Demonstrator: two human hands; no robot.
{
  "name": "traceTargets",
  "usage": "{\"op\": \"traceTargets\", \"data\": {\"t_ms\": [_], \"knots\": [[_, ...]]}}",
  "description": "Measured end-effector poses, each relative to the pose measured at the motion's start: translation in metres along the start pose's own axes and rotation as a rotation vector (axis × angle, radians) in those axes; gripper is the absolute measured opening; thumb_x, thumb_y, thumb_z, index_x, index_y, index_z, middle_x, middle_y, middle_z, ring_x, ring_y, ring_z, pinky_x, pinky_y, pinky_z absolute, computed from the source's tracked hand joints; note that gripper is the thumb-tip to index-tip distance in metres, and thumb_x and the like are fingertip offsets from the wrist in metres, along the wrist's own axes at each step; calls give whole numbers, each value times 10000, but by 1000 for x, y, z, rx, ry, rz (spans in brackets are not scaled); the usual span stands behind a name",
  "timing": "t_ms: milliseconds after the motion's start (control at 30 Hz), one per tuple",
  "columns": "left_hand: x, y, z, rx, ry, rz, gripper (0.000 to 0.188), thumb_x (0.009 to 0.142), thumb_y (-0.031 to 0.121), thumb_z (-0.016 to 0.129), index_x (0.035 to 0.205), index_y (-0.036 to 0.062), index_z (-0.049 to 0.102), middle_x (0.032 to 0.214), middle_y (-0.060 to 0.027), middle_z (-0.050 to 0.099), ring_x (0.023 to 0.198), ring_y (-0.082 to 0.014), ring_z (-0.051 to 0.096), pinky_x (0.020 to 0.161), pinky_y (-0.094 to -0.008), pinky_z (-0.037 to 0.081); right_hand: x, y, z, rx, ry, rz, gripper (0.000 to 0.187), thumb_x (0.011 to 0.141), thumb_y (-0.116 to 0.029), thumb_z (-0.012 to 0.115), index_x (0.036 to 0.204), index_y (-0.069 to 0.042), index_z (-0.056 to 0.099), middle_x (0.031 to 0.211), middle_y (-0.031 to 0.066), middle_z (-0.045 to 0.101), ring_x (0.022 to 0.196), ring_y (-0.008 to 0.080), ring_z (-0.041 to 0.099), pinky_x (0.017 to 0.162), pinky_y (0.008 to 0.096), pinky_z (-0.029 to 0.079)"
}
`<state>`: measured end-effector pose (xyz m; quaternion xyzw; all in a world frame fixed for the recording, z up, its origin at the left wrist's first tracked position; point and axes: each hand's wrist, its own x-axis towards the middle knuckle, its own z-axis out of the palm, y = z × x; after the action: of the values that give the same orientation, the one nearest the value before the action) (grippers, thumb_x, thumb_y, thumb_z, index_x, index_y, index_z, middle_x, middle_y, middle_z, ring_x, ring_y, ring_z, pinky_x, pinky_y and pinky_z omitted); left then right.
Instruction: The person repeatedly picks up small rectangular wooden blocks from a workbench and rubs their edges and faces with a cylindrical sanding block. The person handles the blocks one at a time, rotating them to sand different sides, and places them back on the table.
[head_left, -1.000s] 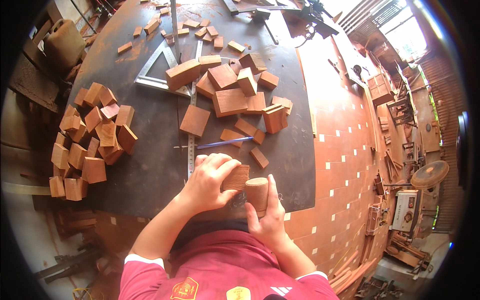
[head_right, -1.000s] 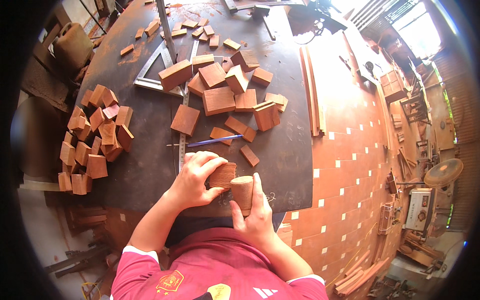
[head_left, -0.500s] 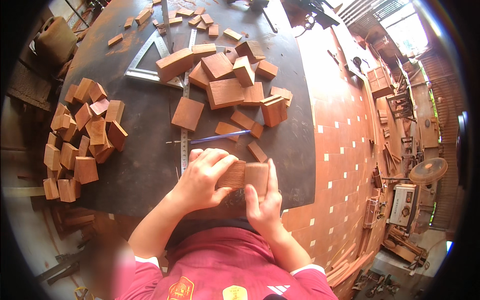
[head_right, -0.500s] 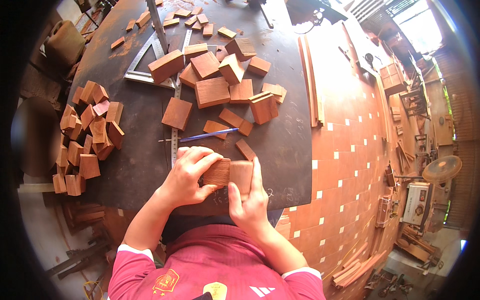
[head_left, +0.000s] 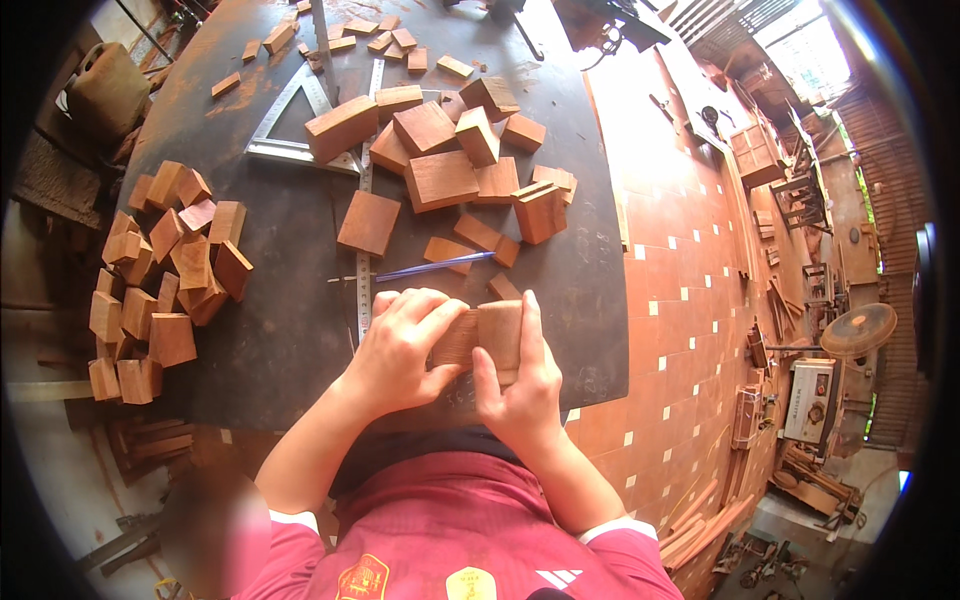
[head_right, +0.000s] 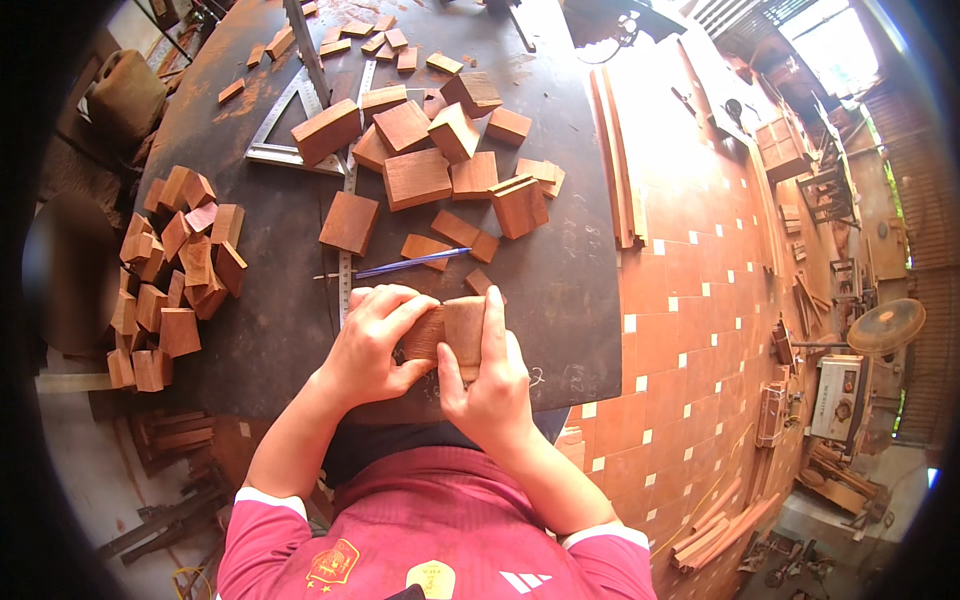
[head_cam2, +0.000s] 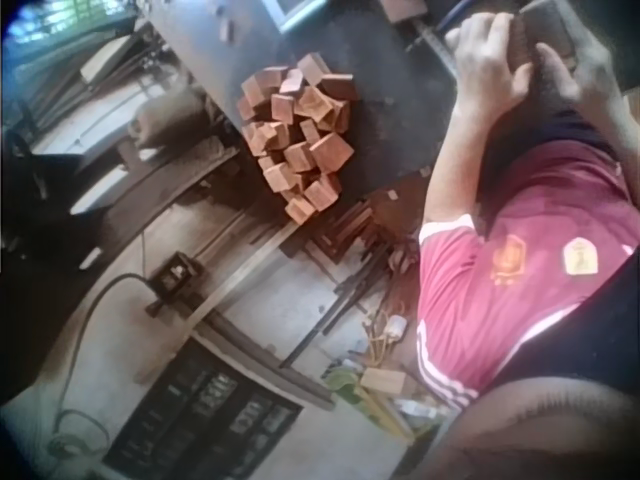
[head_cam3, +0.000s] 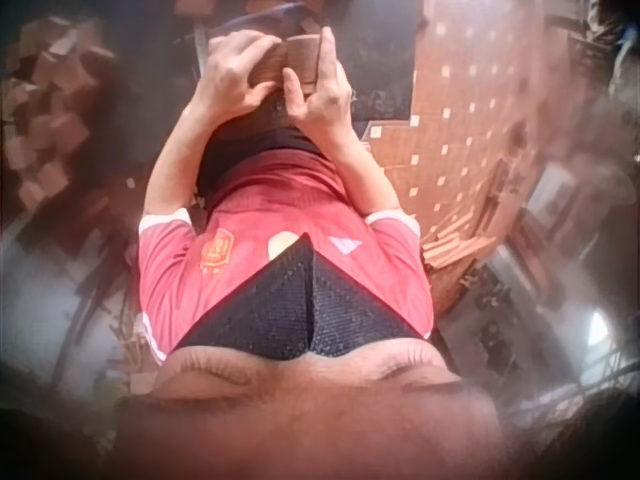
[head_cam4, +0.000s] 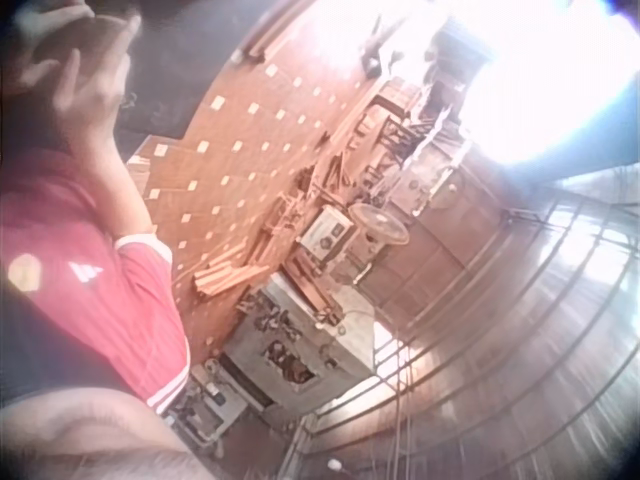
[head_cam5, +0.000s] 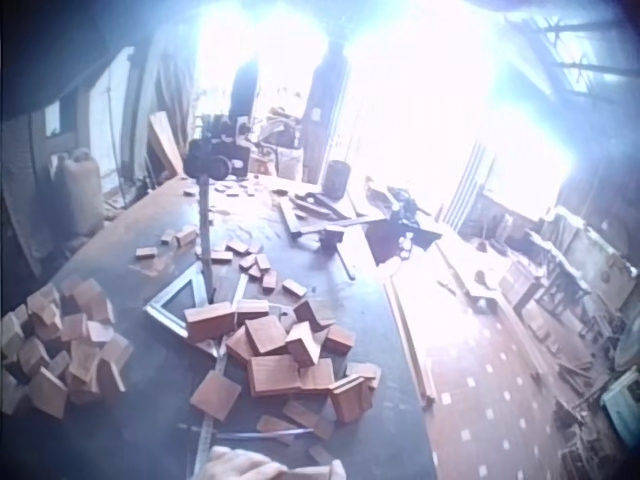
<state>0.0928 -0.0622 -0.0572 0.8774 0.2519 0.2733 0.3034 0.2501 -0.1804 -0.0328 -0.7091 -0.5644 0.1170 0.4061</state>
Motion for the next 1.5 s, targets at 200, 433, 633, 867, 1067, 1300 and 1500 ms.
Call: {"op": "traceTargets", "data": {"t_ms": [200, 433, 633, 867, 1067, 1300, 1500], "knots": [[2, 2, 0, -46, -16, -14, 686, 655, 211, 923, 1274, 41, 680, 1214, -126, 673, 1149, -323, 650, 1029, -437, 423, -32, -2, -13, -19, -38, -29, 872, 921, -107, 797, 1607, 139, 317, 1084, 333, 659, 921, 467, 709, 829, 487, 597], [-1, 4, 0, -32, 2, -27, 700, 645, 213, 933, 1276, 44, 681, 1217, -125, 675, 1139, -324, 655, 1019, -433, 432, -14, 2, -8, 18, -43, 46, 854, 947, -138, 775, 1607, 142, 311, 1116, 336, 671, 951, 479, 722, 844, 485, 602], [-1, 1, 2, -12, 8, 5, 722, 631, 211, 918, 1291, 49, 674, 1206, -121, 675, 1140, -321, 651, 1025, -432, 427, -21, -4, -11, 32, -41, 19, 869, 922, -114, 796, 1615, 117, 326, 1142, 338, 666, 984, 469, 719, 849, 477, 602], [-1, 1, 1, -24, 10, -20, 708, 636, 205, 913, 1285, 47, 680, 1206, -126, 675, 1127, -327, 650, 1017, -439, 433, -26, -7, -8, -10, -11, -44, 846, 920, -101, 794, 1609, 107, 349, 1078, 318, 663, 918, 472, 703, 812, 482, 596], [-1, 0, 4, -23, 46, -17, 699, 628, 203, 932, 1265, 50, 688, 1196, -121, 677, 1126, -323, 653, 1007, -440, 439, 0, -2, -4, -35, -39, 96, 810, 921, -92, 773, 1586, 140, 373, 1123, 322, 692, 947, 460, 729, 865, 463, 598], [-2, 5, 4, -26, 24, -14, 687, 649, 203, 939, 1271, 54, 688, 1200, -122, 671, 1141, -321, 650, 1009, -433, 436, -28, 2, -10, 11, -16, 23, 823, 942, -105, 768, 1611, 111, 341, 1160, 338, 690, 1010, 440, 744, 873, 457, 599], [-1, 4, 2, -44, 23, -13, 690, 643, 195, 932, 1272, 49, 689, 1194, -128, 671, 1126, -338, 644, 1011, -447, 441, -25, 5, -3, 92, 9, 56, 847, 938, -120, 781, 1611, 121, 327, 1184, 358, 669, 1013, 482, 728, 880, 483, 600]]}}
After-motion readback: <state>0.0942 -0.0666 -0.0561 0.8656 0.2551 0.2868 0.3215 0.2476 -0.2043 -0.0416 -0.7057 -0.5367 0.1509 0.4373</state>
